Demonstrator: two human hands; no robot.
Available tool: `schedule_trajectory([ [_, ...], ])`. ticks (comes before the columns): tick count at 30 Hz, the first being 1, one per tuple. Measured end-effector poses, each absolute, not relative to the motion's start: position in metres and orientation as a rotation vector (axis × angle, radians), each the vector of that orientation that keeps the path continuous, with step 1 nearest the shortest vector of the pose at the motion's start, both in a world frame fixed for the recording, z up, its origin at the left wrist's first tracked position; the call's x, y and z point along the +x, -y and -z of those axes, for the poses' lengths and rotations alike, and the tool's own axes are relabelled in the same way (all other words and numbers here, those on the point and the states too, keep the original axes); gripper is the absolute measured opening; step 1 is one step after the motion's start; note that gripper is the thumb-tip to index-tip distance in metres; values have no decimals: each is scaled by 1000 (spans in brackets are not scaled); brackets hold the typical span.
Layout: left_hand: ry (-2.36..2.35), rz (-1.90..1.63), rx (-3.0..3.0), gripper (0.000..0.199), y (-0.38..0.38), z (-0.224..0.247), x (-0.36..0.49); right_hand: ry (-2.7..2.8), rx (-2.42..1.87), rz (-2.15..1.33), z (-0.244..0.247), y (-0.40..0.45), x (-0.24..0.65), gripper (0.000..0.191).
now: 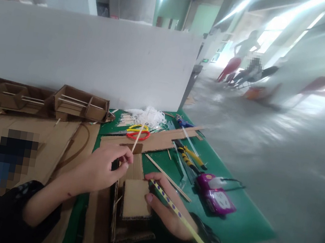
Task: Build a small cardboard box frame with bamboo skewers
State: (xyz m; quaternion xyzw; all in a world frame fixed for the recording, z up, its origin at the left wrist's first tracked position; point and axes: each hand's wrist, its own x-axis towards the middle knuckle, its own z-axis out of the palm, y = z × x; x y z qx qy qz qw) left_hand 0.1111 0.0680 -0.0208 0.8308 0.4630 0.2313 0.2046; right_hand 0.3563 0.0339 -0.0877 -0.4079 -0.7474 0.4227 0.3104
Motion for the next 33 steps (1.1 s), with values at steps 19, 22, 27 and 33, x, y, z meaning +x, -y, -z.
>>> schedule_trajectory([
  [19,-1295,-558,2177,23,-66,9,101,1547,-1180,-1021,91,-35,353,27],
  [22,-1356,-501,2244,24,-67,5,96,1459,-1191,-989,94,-36,354,27],
  [27,-1458,-516,2349,28,-71,5,82,1265,-1193,-1086,94,-43,361,25],
  [33,-1498,-534,2294,24,-65,24,63,1238,-1061,-1347,88,-53,374,18],
])
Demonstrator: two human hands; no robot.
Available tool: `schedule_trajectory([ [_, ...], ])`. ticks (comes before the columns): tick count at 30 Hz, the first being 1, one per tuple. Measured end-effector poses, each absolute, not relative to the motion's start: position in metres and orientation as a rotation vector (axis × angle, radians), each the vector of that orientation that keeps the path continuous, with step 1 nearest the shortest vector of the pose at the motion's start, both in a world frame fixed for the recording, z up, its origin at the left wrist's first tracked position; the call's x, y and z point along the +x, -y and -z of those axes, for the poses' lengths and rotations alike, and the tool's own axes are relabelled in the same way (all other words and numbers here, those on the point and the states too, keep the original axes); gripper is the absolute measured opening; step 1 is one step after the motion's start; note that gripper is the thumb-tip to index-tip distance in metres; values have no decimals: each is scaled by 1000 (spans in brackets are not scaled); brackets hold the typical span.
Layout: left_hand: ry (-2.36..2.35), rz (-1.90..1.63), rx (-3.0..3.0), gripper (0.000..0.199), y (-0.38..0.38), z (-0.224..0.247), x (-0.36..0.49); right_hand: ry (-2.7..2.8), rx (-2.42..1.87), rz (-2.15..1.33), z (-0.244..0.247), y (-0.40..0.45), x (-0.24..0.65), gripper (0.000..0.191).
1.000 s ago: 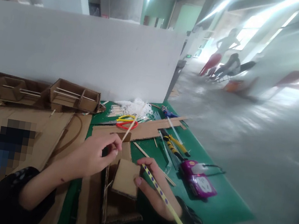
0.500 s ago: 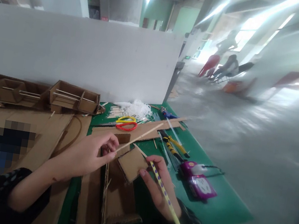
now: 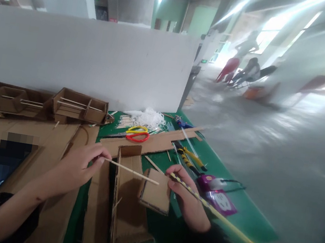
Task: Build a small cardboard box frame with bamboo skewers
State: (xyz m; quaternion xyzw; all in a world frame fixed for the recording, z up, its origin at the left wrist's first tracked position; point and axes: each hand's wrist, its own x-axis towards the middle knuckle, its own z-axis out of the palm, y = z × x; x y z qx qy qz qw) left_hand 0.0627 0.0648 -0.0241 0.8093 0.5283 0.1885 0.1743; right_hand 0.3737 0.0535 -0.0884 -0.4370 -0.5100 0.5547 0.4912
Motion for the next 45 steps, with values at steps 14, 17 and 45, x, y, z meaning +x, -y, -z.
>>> schedule_trajectory([
  [14,-1546,-657,2174,25,-46,56,38,1511,-1132,-1404,87,-53,360,14],
  [17,-1533,-657,2198,26,-46,55,35,1551,-1115,-1404,91,-52,361,13],
  [45,-1539,-616,2304,26,-47,54,26,1443,-1203,-935,80,-41,354,23],
])
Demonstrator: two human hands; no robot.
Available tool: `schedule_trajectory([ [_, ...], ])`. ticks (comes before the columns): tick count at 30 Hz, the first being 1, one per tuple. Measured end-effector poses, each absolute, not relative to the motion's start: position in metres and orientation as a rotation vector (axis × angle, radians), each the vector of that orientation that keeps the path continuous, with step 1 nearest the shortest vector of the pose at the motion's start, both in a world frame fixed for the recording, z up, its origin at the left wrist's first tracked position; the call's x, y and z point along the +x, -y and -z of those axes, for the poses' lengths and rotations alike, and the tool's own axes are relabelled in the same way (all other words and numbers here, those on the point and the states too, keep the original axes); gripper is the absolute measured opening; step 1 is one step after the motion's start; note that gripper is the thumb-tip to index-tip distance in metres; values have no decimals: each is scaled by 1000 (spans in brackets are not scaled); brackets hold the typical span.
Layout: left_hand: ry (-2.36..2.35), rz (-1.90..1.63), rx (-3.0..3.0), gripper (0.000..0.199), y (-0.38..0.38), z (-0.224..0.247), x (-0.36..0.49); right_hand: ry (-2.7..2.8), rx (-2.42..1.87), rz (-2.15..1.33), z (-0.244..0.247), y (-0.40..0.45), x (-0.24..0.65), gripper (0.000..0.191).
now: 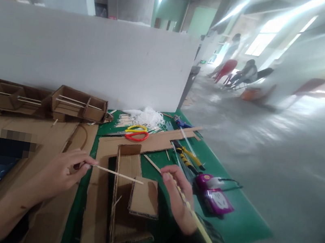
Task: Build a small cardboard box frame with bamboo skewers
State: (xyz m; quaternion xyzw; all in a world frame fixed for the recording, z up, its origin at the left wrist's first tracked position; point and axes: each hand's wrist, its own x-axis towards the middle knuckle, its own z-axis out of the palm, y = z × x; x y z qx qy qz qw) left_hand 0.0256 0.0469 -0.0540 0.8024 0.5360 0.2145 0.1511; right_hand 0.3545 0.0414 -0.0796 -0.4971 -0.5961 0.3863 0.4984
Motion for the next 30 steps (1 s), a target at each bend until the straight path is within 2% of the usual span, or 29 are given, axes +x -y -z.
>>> schedule_trajectory([
  [2,-1538,-611,2312,28,-47,55,25,1422,-1229,-772,75,-36,350,35],
  [4,-1532,-604,2318,29,-47,56,23,1419,-1249,-753,70,-33,344,44],
  [11,-1517,-598,2327,28,-46,59,19,1404,-1291,-872,67,-38,317,46],
  [20,-1494,-580,2332,25,-35,57,17,1503,-1234,-530,79,-35,307,49],
  [30,-1446,-608,2373,20,-20,59,11,1542,-1206,-506,81,-34,306,47],
])
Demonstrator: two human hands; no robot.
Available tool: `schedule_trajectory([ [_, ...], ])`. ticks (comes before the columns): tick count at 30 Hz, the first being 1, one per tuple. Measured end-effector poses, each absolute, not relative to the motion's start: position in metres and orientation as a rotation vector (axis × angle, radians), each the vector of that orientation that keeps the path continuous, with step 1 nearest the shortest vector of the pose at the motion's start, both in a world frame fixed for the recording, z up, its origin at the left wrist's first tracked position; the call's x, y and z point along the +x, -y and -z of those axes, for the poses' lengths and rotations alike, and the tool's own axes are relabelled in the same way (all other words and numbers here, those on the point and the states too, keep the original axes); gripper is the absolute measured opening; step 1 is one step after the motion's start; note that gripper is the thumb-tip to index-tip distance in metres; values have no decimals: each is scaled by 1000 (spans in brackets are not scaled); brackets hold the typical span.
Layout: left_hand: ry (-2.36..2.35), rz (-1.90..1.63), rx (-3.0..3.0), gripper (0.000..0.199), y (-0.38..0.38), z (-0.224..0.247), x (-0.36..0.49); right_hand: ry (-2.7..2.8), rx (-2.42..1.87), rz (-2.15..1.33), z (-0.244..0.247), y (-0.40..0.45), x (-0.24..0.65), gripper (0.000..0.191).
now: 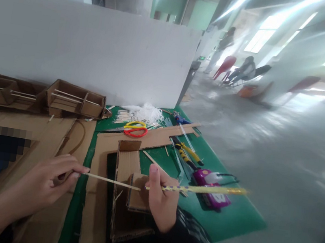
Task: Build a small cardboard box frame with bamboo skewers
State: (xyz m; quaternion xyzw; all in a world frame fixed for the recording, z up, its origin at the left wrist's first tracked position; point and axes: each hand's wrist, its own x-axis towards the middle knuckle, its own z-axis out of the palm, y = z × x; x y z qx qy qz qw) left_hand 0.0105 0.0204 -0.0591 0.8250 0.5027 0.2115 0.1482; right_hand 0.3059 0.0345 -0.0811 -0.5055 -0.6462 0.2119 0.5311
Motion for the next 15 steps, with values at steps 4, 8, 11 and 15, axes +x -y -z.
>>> schedule_trajectory([
  [4,-1434,-612,2388,19,-21,59,12,1543,-1185,-497,83,-35,306,47],
  [8,-1440,-616,2395,18,-20,58,13,1545,-1182,-497,81,-35,305,49],
  [11,-1421,-633,2409,18,-19,57,13,1562,-1181,-506,80,-34,305,50],
  [15,-1426,-669,2430,18,-18,55,13,1593,-1196,-489,80,-34,306,50],
])
